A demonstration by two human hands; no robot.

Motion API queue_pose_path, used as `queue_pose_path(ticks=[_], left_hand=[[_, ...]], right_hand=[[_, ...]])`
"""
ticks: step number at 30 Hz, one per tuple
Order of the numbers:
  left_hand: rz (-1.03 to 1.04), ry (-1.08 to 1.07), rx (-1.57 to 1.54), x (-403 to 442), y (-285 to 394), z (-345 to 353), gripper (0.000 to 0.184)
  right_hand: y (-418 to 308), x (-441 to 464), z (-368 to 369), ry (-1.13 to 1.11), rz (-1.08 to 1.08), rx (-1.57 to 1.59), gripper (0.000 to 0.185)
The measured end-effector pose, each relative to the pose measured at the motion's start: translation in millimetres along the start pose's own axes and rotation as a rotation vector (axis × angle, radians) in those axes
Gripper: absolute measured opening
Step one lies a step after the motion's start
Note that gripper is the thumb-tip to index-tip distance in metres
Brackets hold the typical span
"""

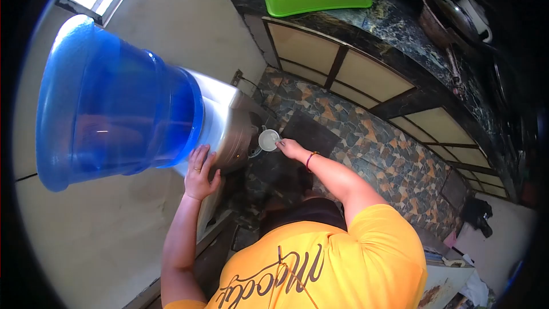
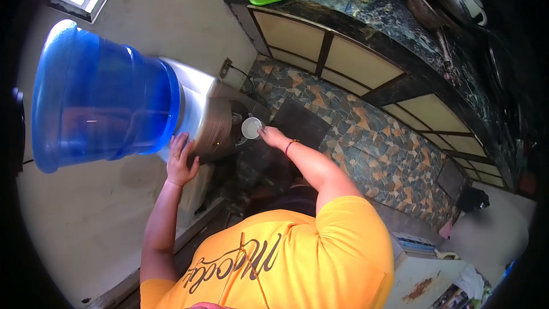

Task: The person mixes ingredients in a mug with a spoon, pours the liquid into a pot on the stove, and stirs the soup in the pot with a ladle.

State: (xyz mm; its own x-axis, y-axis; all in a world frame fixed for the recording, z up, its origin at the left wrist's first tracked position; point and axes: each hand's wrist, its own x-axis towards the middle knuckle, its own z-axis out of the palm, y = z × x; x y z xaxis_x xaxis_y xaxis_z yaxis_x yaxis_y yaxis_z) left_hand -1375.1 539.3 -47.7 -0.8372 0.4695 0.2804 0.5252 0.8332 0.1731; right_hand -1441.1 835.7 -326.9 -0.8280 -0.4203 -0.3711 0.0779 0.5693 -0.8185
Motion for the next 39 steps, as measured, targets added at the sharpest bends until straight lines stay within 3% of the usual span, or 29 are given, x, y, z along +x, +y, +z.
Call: queue_pose_path(ticks=[5, 7, 11, 14, 19, 21, 22, 23, 26, 27, 29, 30, 39], left_hand=[[0.036, -0.03, 0.112, 4, 19, -2, 0.059], [0.035, 0.132, -0.186, -2, 45, 9, 0.065], [-0.16, -0.043, -0.71, 22, 115, 37, 0.109], [0.003, -0.176, -0.89, 41, 132, 60, 0.134], [0.156, -0.327, -1.23, 62, 175, 56, 0.114], [0.406, -0.224, -1.076, 71, 189, 48, 0.101], [0.374, -0.215, -1.136, 69, 196, 49, 0.092], [0.4, -0.229, -1.149, 69, 204, 50, 0.092], [0.418, -0.233, -1.184, 70, 229, 42, 0.089], [0.488, -0.2, -1.095, 75, 240, 35, 0.089], [0.573, -0.161, -1.016, 77, 264, 27, 0.089], [0.558, -0.182, -1.031, 78, 276, 26, 0.09], [0.658, -0.212, -1.035, 91, 397, 34, 0.092]], right_hand=[[-37, -81, -59, 0.074, 0.097, -0.004, 0.051], [-62, -121, -88, 0.049, 0.001, -0.074, 0.05], [-115, -203, -131, 0.108, 0.017, 0.009, 0.045], [-160, -263, -147, 0.21, -0.016, 0.068, 0.042], [-211, -337, -147, 0.331, 0.042, 0.074, 0.042], [-209, -358, -133, 0.654, -0.184, -0.133, 0.037], [-241, -380, -135, 0.682, 0.034, -0.076, 0.031], [-252, -393, -134, 0.707, 0.053, -0.077, 0.031], [-264, -419, -127, 1.067, -0.105, -0.062, 0.023], [-261, -425, -122, 1.089, -0.088, -0.066, 0.023], [-254, -438, -114, 1.065, -0.259, -0.182, 0.018], [-255, -446, -111, 1.057, -0.267, -0.172, 0.011], [-213, -571, -152, 1.069, -0.209, -0.244, 0.014]])
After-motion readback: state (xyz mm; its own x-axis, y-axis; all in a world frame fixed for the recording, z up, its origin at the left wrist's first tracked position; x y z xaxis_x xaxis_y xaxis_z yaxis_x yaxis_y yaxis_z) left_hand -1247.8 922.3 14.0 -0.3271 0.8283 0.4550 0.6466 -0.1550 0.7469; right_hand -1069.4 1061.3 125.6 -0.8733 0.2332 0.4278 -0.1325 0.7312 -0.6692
